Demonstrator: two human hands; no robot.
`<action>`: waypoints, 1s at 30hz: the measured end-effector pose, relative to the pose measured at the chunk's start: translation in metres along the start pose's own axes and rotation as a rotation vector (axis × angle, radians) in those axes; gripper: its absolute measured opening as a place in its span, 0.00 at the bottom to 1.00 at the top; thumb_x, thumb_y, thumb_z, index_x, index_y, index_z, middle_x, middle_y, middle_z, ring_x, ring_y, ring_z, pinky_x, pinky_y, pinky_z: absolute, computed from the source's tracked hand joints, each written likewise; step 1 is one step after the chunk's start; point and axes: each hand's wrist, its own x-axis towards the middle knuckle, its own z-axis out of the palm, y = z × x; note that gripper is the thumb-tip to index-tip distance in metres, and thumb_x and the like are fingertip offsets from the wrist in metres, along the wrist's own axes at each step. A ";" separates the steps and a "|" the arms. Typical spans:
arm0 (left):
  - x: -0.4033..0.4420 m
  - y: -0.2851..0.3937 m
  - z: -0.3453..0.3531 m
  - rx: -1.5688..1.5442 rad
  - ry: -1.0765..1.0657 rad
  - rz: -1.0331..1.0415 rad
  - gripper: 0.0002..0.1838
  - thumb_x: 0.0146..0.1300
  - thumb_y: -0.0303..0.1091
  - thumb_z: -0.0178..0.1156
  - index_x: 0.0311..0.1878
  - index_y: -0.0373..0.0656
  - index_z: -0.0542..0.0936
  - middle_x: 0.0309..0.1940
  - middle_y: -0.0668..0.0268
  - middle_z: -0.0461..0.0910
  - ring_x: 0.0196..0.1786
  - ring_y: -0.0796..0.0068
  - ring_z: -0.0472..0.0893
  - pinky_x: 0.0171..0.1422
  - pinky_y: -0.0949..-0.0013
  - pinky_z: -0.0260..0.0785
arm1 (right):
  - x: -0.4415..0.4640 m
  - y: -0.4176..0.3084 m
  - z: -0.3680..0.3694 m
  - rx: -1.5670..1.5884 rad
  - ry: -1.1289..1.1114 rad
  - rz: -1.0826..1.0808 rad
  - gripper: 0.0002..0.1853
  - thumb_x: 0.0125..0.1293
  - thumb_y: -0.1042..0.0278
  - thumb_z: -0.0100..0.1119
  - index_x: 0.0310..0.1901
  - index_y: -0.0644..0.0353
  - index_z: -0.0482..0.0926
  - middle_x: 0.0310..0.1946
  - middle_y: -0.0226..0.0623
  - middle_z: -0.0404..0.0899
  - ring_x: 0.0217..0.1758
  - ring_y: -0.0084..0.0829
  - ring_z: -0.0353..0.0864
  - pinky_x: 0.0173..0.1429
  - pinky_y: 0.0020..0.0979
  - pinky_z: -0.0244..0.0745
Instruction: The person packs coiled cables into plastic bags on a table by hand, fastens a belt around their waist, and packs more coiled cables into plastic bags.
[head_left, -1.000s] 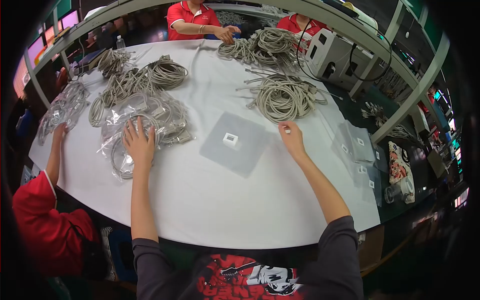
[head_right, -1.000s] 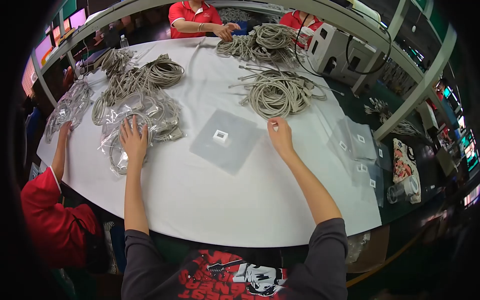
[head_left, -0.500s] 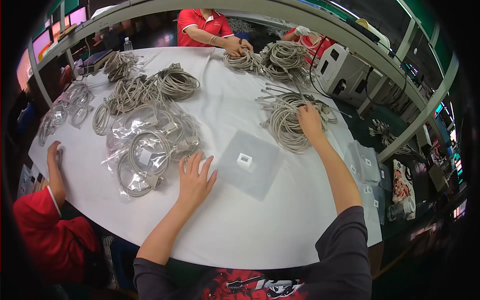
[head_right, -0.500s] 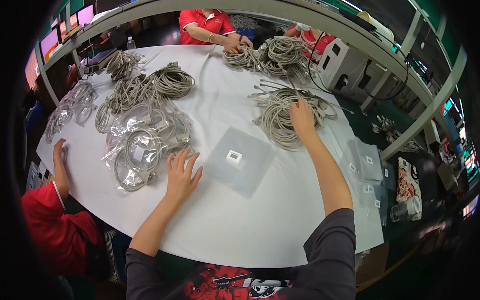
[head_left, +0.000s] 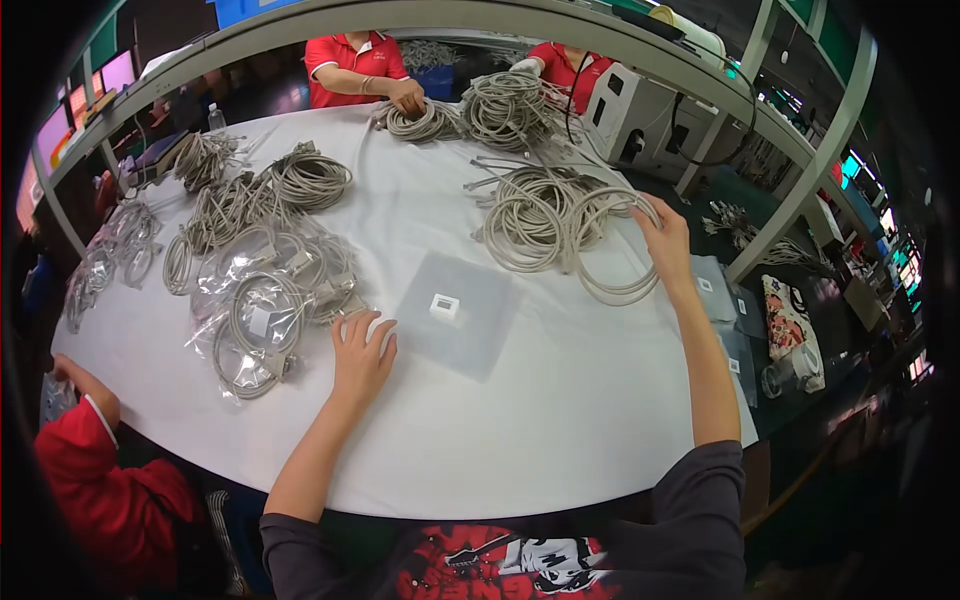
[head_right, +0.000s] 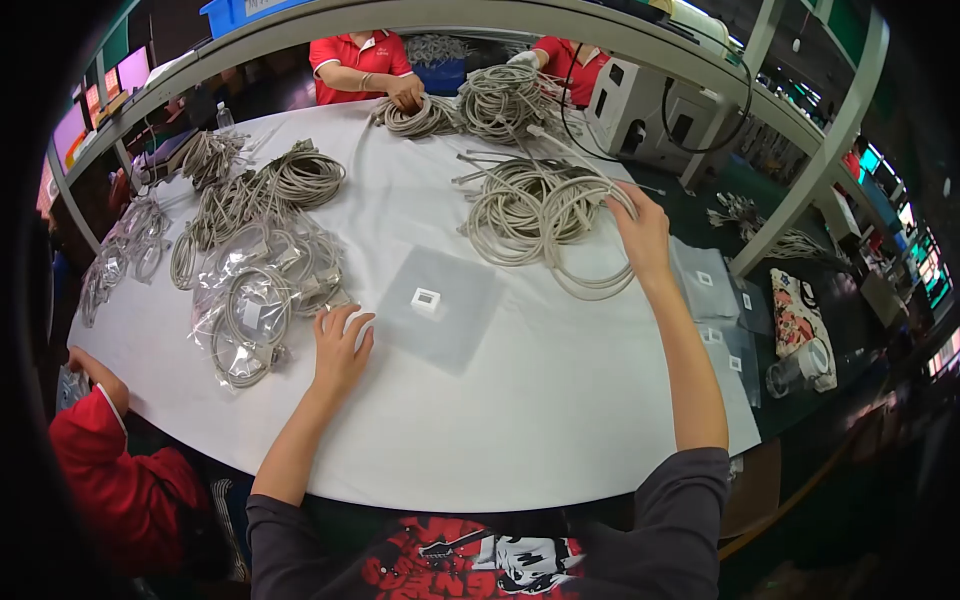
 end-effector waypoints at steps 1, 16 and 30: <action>0.000 0.002 -0.001 -0.002 -0.001 0.007 0.12 0.53 0.28 0.59 0.43 0.46 0.76 0.45 0.62 0.72 0.53 0.64 0.70 0.62 0.53 0.51 | -0.008 0.001 -0.006 -0.107 0.045 -0.172 0.13 0.58 0.67 0.60 0.44 0.60 0.76 0.14 0.31 0.63 0.20 0.22 0.64 0.29 0.28 0.65; -0.011 0.169 -0.040 -1.402 -1.002 -0.245 0.13 0.61 0.33 0.56 0.46 0.37 0.77 0.37 0.64 0.79 0.46 0.73 0.76 0.55 0.71 0.65 | -0.100 -0.060 -0.039 0.633 -0.617 0.558 0.11 0.64 0.60 0.53 0.31 0.58 0.72 0.20 0.22 0.61 0.24 0.19 0.61 0.39 0.23 0.62; -0.037 0.200 -0.033 -2.034 0.146 -0.875 0.29 0.69 0.44 0.41 0.66 0.37 0.48 0.46 0.56 0.73 0.43 0.67 0.77 0.55 0.63 0.66 | -0.232 -0.095 0.002 1.375 -0.315 0.756 0.11 0.70 0.61 0.40 0.30 0.56 0.63 0.19 0.24 0.57 0.25 0.19 0.56 0.43 0.25 0.62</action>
